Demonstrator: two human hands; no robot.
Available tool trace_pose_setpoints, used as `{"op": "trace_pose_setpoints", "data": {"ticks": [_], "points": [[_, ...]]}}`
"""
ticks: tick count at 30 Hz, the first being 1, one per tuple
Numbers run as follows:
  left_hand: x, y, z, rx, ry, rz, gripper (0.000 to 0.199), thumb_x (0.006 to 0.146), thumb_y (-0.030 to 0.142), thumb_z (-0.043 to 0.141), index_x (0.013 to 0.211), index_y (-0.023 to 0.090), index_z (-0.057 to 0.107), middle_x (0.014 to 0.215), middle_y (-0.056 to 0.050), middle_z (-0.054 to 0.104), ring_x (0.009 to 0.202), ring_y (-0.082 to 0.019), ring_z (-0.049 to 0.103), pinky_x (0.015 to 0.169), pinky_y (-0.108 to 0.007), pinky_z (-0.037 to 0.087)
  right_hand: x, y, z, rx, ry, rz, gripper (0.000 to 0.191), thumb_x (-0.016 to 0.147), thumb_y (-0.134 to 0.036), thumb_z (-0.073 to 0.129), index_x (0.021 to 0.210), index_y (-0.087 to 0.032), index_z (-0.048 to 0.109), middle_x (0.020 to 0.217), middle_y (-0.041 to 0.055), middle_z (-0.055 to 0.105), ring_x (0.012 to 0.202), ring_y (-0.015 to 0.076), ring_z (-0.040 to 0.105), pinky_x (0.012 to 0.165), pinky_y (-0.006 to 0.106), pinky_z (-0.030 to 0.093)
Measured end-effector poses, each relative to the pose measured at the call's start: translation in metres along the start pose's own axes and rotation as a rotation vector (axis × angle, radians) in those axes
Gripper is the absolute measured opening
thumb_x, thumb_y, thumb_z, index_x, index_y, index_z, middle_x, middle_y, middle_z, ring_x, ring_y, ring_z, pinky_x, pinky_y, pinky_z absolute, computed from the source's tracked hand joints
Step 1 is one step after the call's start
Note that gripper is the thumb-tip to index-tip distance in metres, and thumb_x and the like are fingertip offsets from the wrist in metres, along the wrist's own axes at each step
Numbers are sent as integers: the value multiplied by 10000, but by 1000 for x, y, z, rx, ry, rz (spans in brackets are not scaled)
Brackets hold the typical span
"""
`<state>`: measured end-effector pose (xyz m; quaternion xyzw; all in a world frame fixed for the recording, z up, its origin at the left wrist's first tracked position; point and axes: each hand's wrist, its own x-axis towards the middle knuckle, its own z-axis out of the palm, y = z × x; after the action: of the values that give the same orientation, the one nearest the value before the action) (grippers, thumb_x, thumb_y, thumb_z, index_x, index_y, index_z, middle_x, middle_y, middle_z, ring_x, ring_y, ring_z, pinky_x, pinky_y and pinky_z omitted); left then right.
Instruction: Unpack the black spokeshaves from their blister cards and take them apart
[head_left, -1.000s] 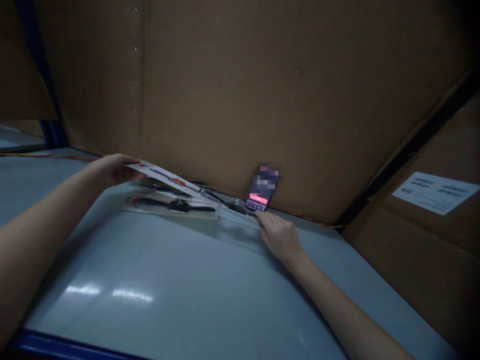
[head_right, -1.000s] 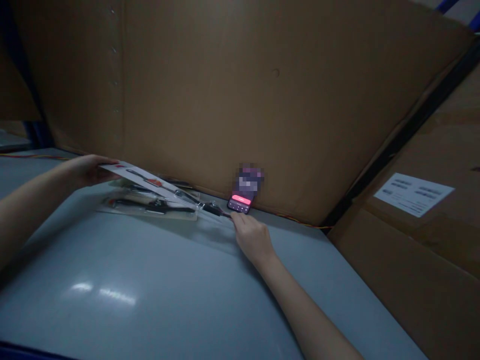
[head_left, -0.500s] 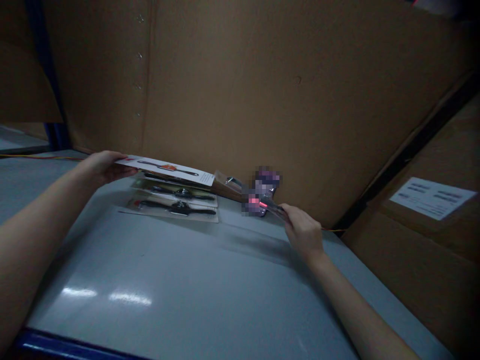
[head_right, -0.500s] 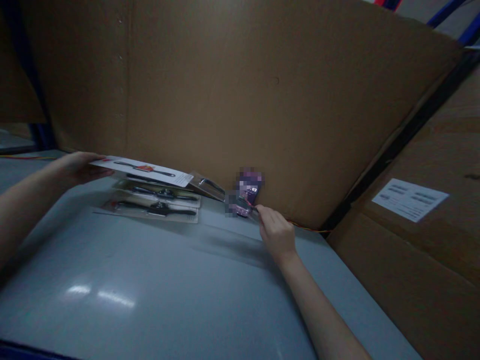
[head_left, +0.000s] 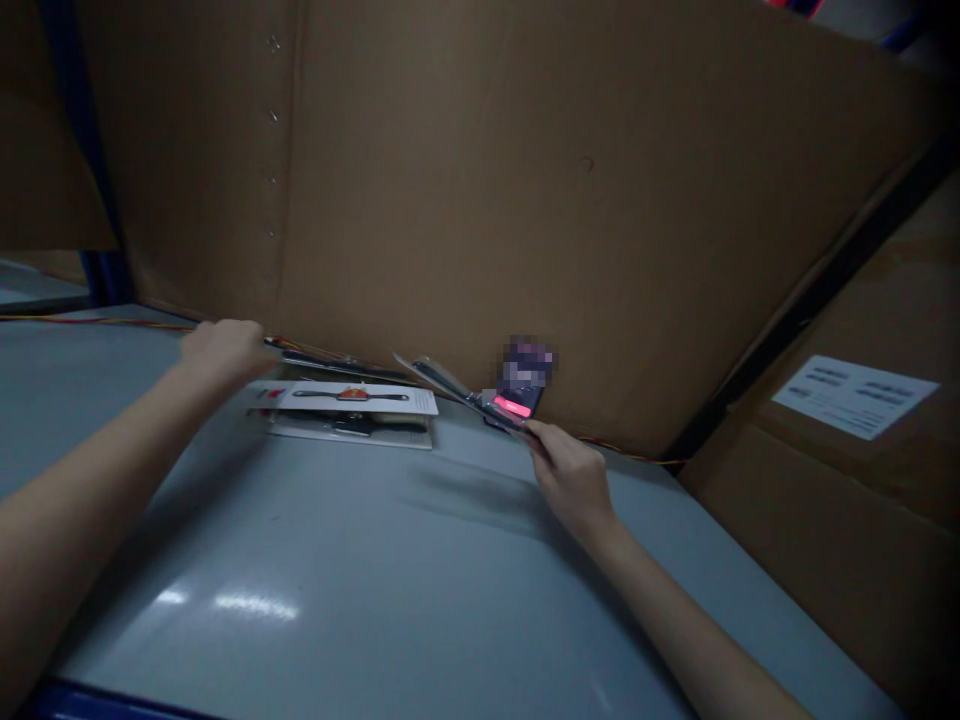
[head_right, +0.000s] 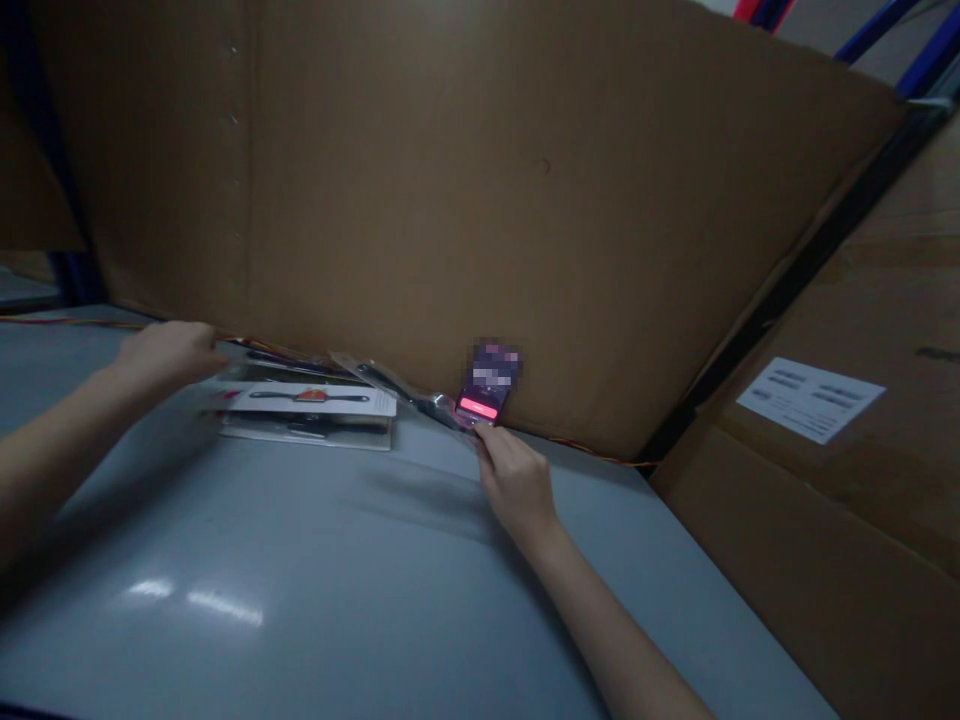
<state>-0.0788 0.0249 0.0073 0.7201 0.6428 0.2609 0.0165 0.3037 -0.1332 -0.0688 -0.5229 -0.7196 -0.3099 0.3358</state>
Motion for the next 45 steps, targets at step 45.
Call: {"op": "trace_pose_setpoints", "data": {"ticks": [45], "points": [[-92,103,19,-1122,-1436,260,243,714,190,595,953,155,619,773,-96,706,733,-252,690,508,-297,549,92,-60,60,-80,-309,-89,351,900,-415,412,1138,-225,586,912,93,658,886,232,508,712,322,372]]}}
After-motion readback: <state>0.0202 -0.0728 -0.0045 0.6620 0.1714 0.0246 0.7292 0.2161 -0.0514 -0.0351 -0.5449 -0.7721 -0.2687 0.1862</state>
